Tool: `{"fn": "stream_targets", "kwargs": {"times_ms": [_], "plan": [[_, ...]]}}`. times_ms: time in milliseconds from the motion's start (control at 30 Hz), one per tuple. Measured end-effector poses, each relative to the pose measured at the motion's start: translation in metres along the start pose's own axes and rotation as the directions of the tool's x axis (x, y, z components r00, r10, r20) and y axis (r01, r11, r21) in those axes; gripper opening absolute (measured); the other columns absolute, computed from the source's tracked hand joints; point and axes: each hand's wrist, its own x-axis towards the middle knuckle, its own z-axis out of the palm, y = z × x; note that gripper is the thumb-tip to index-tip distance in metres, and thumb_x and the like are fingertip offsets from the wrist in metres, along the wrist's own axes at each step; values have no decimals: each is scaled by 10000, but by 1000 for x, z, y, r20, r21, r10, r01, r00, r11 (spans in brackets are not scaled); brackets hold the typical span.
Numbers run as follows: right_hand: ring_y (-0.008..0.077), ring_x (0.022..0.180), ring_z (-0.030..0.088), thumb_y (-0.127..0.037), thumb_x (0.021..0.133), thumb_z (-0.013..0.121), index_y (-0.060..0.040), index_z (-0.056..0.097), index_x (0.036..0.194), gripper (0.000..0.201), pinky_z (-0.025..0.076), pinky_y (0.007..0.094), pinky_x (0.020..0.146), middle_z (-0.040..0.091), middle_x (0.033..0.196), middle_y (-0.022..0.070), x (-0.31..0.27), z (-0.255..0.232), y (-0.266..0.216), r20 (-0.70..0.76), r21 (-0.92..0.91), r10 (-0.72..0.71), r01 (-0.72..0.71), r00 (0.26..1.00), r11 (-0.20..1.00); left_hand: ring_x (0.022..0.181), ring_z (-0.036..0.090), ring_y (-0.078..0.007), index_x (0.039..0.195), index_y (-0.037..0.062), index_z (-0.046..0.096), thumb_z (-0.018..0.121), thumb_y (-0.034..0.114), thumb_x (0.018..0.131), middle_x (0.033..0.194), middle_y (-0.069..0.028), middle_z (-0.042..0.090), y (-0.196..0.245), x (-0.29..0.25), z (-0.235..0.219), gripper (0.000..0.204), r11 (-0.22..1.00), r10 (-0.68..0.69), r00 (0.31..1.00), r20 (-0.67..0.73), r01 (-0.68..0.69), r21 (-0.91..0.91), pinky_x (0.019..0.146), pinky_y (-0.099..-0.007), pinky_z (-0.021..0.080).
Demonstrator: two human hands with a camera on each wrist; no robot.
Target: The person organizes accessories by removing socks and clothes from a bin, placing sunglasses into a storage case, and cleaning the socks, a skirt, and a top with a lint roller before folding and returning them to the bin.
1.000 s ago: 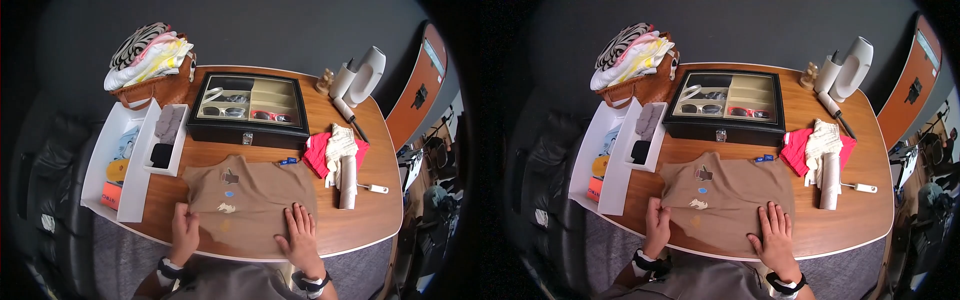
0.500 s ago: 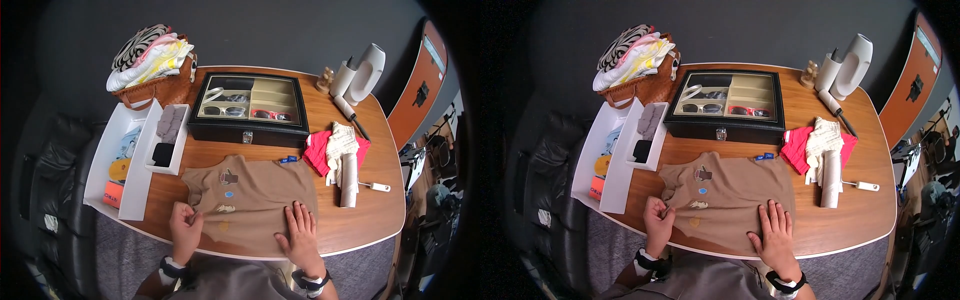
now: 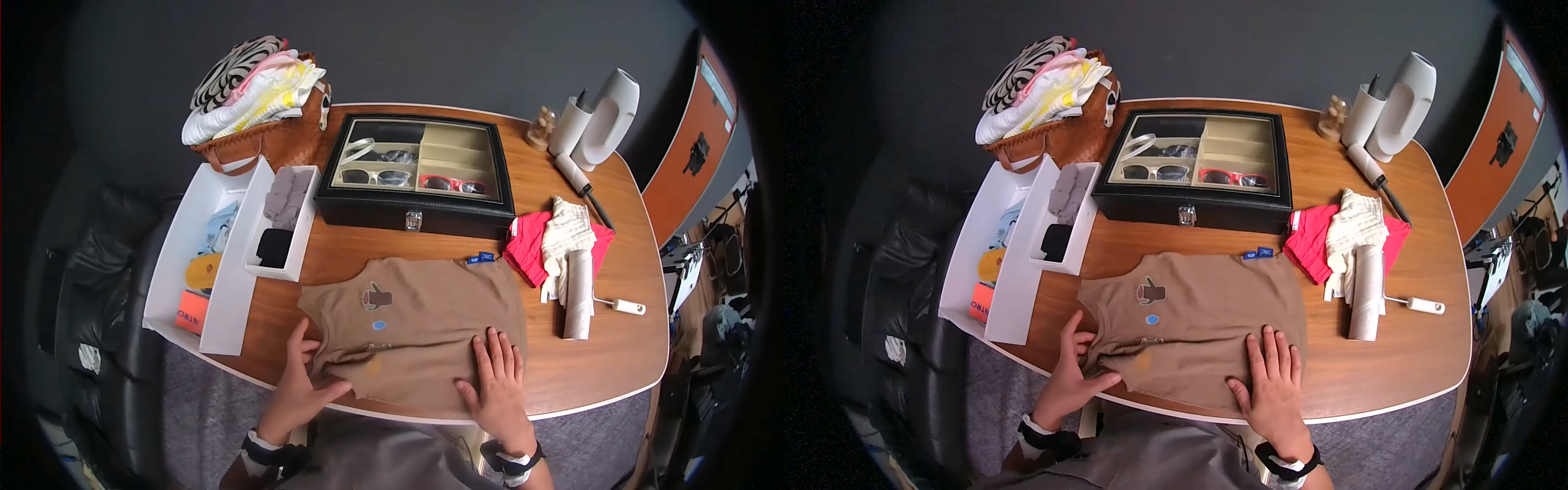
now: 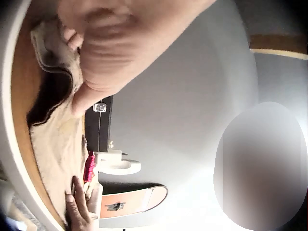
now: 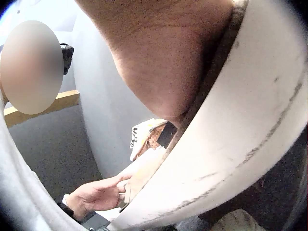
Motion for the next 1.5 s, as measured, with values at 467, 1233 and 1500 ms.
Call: {"fn": "stream_targets", "kwargs": {"times_ms": [467,1233,1500], "plan": [[440,1508,292,-414,947,673,-24,389,1566,784,196,564,1234,322,1639,245,0,0,0,4,-6,-10,10,1000,1000,1038,643,-207,1484,71,472,787,-19,806,1291,-130,592,-26,21,-53,752,983,-143,990,4,142,120,830,-314,546],[432,1480,350,-356,976,654,35,445,1493,682,304,518,1209,381,1594,259,54,-48,33,-15,120,-185,185,983,975,1556,141,-485,1606,-33,242,669,509,941,1662,-318,192,8,91,17,959,642,258,929,266,-371,671,1262,-572,117],[389,1449,392,-490,959,647,39,391,1540,826,310,492,1205,400,1595,229,101,-28,53,-41,-191,-39,31,998,981,1557,124,-500,1625,-14,197,623,553,964,1674,-316,159,-10,101,16,969,633,219,953,210,-303,712,1258,-583,123]]}}
